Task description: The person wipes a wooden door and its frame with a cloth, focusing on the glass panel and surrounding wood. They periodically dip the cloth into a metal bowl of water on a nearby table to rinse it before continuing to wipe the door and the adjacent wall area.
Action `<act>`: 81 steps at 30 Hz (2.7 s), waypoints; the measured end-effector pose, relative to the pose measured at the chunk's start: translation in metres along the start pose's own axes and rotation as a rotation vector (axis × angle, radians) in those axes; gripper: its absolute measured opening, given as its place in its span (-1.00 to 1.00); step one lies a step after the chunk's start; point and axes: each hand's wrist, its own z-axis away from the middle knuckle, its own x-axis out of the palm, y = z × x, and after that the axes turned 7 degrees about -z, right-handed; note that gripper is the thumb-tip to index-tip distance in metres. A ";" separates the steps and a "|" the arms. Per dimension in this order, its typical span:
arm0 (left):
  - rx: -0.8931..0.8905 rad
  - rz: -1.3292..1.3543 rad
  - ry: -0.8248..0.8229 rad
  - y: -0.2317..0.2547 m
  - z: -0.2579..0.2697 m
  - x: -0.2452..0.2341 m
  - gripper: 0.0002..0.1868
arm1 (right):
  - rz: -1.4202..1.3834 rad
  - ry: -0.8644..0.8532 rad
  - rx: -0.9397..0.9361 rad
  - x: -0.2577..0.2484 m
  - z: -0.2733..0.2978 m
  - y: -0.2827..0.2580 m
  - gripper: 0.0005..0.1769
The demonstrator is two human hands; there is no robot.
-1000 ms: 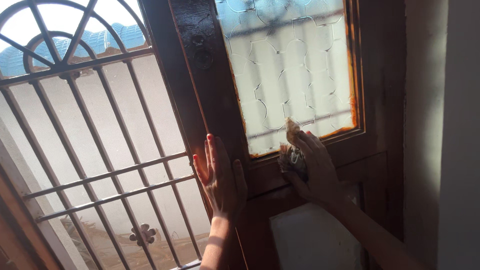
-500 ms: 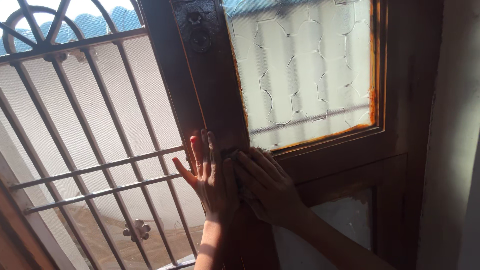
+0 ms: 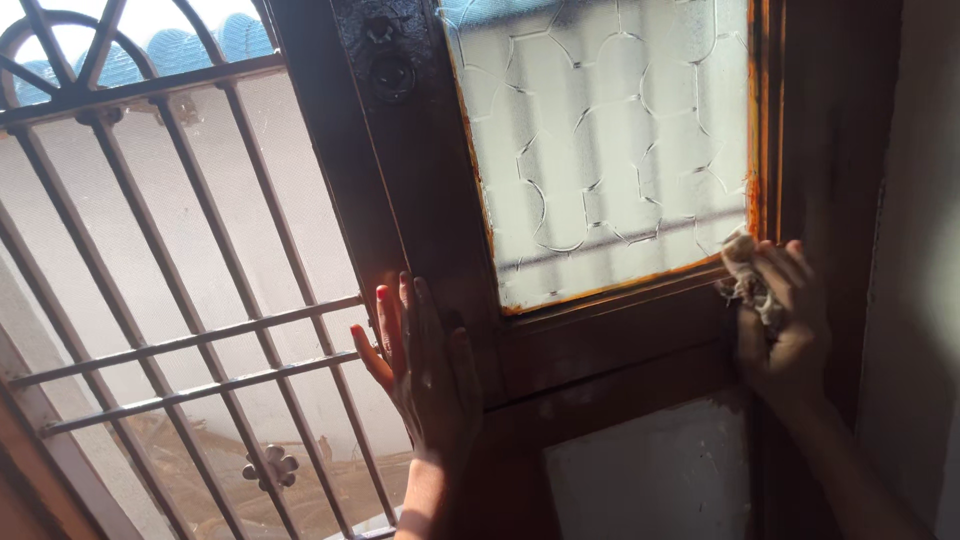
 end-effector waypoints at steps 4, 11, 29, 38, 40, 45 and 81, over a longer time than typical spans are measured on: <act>-0.001 0.026 0.003 -0.005 0.003 0.006 -0.42 | -0.191 0.168 0.299 0.035 0.013 -0.041 -0.48; 0.030 0.214 -0.037 -0.022 0.008 0.013 -0.07 | -0.061 -0.248 -0.172 0.090 0.021 -0.140 -0.45; 0.225 0.331 -0.030 -0.029 -0.024 -0.001 -0.19 | -0.197 -0.189 -0.295 0.165 -0.202 -0.183 -0.40; 0.340 0.318 -0.080 -0.021 -0.078 -0.014 -0.16 | -0.312 -0.418 -0.292 0.125 -0.075 -0.209 -0.17; 0.367 0.467 -0.123 -0.015 -0.078 -0.015 -0.13 | -0.136 -0.517 -0.232 0.112 -0.051 -0.210 -0.21; 0.420 0.424 -0.150 -0.008 -0.083 -0.016 -0.16 | -0.083 -0.395 -0.133 0.115 -0.046 -0.207 -0.35; 0.519 -0.090 0.275 0.024 -0.263 0.016 -0.42 | -0.221 -0.115 -0.457 0.157 -0.252 -0.098 -0.37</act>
